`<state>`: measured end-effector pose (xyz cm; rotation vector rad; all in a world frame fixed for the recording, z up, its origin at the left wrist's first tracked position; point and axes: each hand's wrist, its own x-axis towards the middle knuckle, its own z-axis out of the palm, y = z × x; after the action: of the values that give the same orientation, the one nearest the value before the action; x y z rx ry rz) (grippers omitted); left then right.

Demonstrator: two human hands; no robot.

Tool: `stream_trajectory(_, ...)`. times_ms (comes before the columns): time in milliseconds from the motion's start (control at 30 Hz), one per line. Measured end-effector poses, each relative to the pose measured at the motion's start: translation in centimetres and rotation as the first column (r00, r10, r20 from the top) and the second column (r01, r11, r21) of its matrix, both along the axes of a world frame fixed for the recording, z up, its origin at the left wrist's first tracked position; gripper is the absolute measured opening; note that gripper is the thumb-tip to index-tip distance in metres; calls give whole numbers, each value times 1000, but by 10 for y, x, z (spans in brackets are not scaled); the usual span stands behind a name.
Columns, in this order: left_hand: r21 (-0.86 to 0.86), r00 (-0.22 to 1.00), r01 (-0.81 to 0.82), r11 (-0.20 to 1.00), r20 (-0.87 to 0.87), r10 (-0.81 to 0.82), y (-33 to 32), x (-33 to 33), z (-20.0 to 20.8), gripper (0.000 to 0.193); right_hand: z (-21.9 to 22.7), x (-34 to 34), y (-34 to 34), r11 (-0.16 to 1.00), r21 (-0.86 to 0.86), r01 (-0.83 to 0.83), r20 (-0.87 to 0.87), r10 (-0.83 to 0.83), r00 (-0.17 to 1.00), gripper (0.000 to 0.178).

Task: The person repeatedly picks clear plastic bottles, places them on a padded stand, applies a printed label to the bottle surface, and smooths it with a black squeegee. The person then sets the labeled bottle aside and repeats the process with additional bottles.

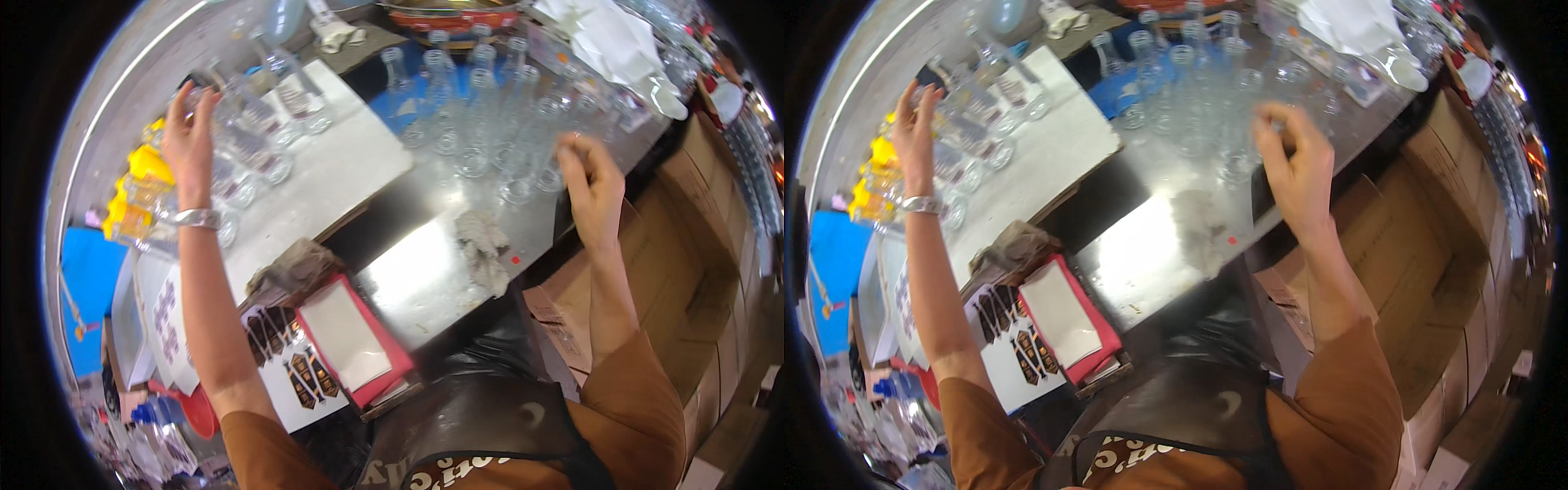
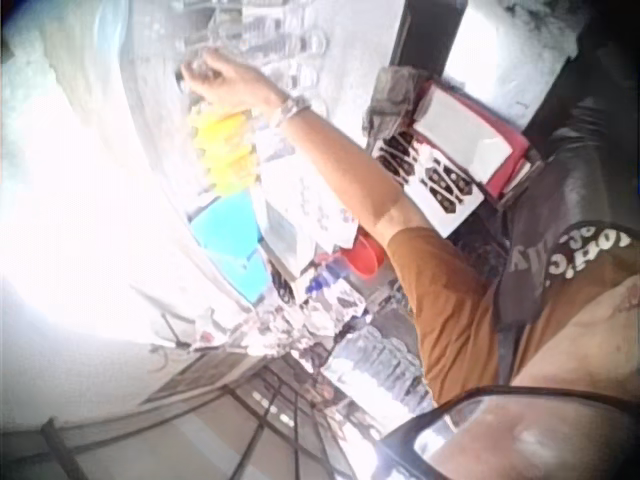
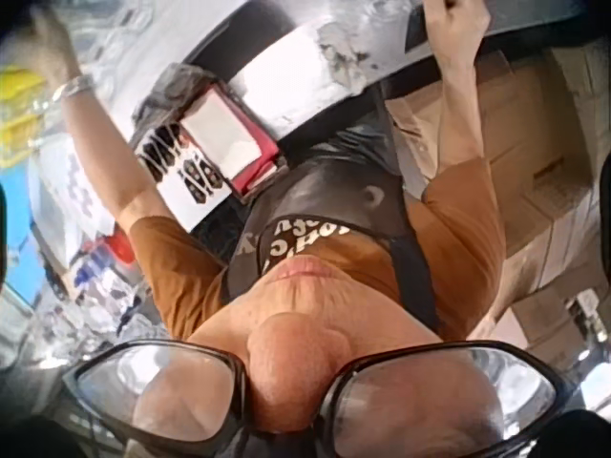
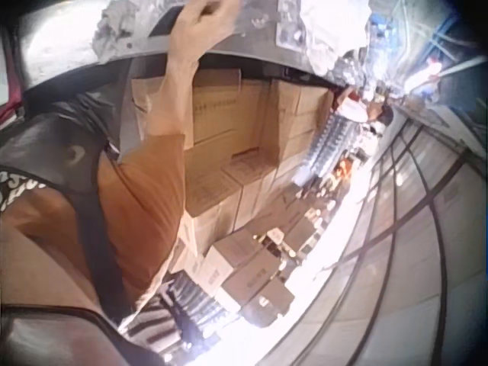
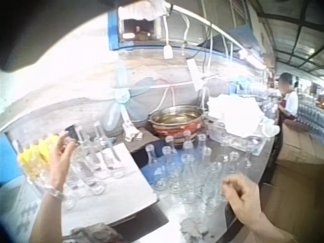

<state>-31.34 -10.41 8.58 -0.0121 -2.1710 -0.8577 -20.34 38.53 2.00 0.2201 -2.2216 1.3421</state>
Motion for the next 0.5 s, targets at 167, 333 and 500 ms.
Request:
stream_trajectory(167,-10,995,-92,996,-40,92,4,-6,3,66,38,-55,0,889,419,185,-314,-49,948,30)
stream_trajectory(333,-52,959,-71,996,-279,54,63,63,8,70,17,-68,6,748,662,44,-41,-23,999,32)
stream_trajectory(500,-19,940,333,943,81,-330,146,196,-49,76,71,-19,-52,839,445,-314,13,345,939,27)
